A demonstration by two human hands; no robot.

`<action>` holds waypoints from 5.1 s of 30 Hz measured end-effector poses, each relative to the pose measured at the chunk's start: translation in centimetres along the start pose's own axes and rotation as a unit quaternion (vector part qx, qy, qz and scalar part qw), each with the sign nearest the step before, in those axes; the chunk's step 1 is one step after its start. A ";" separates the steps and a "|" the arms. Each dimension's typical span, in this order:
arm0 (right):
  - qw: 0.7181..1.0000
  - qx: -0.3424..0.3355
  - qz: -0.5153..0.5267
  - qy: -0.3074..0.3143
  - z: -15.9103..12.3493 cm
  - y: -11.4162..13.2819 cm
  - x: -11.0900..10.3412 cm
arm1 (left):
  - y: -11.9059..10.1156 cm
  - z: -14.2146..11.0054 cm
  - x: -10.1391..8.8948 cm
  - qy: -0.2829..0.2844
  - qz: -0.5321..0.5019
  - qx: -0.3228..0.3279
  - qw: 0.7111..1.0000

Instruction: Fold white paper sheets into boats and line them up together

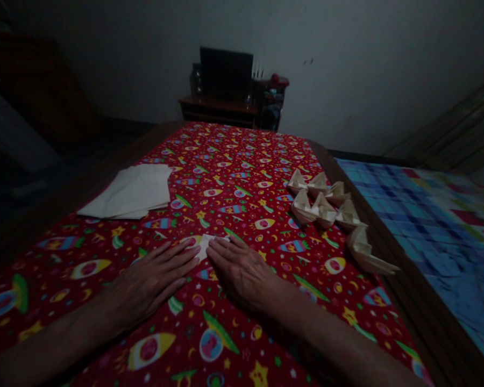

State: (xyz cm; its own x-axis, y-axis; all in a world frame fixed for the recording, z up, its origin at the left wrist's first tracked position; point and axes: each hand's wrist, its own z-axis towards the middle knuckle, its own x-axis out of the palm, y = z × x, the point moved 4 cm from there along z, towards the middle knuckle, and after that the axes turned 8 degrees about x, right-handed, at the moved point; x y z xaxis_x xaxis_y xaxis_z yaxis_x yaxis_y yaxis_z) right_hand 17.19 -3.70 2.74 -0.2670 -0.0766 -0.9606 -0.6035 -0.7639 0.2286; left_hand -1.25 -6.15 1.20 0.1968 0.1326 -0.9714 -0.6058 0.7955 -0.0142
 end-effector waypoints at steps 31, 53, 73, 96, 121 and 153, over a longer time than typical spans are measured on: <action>0.982 0.036 -0.169 -0.082 2.5 -0.9 0.4 | 4.0 5.7 0.8 -0.068 -0.156 -0.173 0.970; 0.966 0.166 -0.069 -0.185 2.5 -0.3 0.2 | 1.5 5.8 0.6 -0.200 -0.215 -0.103 0.951; 0.969 0.214 -0.050 -0.114 2.7 -1.3 0.4 | 1.2 5.7 1.5 -0.086 -0.133 -0.100 0.982; 0.986 0.109 -0.124 -0.007 -0.4 0.1 -0.3 | -0.6 4.4 -0.5 0.049 -0.027 0.003 0.998; 0.973 0.177 -0.056 -0.134 0.2 -1.1 0.8 | 1.5 4.7 -0.8 -0.017 -0.182 0.017 0.983; 0.982 0.088 0.126 -0.111 -1.2 -2.3 1.2 | 0.7 4.7 -0.7 -0.038 -0.233 0.061 0.970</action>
State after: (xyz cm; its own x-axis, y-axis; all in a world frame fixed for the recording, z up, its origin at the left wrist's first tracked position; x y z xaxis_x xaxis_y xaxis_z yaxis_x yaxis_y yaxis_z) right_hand 19.14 -2.81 0.86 -0.5703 -0.0916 -0.8163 -0.6124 -0.6149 0.4968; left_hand 1.81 -2.94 3.01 0.4865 -0.2188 -0.8458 -0.3422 0.8431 -0.4149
